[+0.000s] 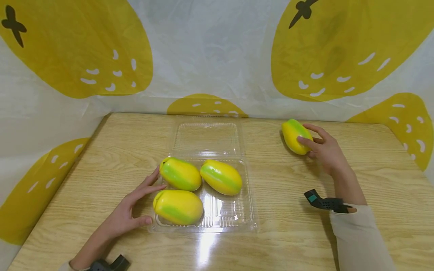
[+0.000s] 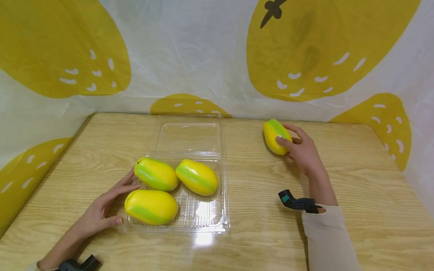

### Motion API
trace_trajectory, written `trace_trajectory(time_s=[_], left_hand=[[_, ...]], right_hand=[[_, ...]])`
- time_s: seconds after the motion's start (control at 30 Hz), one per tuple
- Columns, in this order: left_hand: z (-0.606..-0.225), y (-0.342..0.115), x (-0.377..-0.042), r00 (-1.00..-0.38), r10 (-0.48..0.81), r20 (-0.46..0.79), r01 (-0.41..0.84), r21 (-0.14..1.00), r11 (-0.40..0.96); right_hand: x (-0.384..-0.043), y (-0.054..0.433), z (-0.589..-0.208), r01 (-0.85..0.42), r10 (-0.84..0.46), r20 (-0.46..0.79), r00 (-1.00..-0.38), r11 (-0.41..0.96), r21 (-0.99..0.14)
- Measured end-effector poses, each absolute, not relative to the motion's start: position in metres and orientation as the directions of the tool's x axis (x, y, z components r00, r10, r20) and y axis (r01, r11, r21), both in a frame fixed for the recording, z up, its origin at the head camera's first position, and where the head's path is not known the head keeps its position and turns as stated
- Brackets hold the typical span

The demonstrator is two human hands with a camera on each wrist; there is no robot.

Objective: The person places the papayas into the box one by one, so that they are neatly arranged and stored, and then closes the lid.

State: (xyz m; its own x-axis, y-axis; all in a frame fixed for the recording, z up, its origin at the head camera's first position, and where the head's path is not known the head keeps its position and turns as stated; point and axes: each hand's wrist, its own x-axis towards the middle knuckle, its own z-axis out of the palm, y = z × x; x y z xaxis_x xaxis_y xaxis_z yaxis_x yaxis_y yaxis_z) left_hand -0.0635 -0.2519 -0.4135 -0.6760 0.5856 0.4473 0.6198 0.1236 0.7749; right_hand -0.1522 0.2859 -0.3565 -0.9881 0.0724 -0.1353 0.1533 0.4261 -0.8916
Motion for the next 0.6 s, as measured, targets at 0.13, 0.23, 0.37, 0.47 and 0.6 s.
trace_trajectory(time_s=[0.13, 0.23, 0.37, 0.47, 0.6], left_hand=[[-0.4133, -0.2515, -0.0634, -0.675, 0.586, 0.448, 0.618, 0.777, 0.117], [-0.4131, -0.2512, -0.0633, -0.673, 0.586, 0.451, 0.62, 0.776, 0.114], [-0.4131, -0.251, -0.063, -0.671, 0.587, 0.452, 0.622, 0.774, 0.116], [-0.4134, -0.251, -0.0631, -0.671, 0.587, 0.453, 0.624, 0.773, 0.116], [-0.414, -0.2514, -0.063, -0.672, 0.587, 0.451, 0.621, 0.775, 0.116]], right_hand=[[-0.1513, 0.2864, -0.3556, 0.138, 0.073, -0.118, -0.99, 0.436, -0.889], [-0.1508, 0.2863, -0.3556, 0.123, 0.07, -0.103, -0.992, 0.432, -0.893], [-0.1495, 0.2853, -0.3557, 0.102, 0.067, -0.082, -0.994, 0.4, -0.911], [-0.1488, 0.2836, -0.3555, 0.086, 0.062, -0.067, -0.996, 0.369, -0.926], [-0.149, 0.2811, -0.3548, 0.058, 0.05, -0.043, -0.998, 0.35, -0.935]])
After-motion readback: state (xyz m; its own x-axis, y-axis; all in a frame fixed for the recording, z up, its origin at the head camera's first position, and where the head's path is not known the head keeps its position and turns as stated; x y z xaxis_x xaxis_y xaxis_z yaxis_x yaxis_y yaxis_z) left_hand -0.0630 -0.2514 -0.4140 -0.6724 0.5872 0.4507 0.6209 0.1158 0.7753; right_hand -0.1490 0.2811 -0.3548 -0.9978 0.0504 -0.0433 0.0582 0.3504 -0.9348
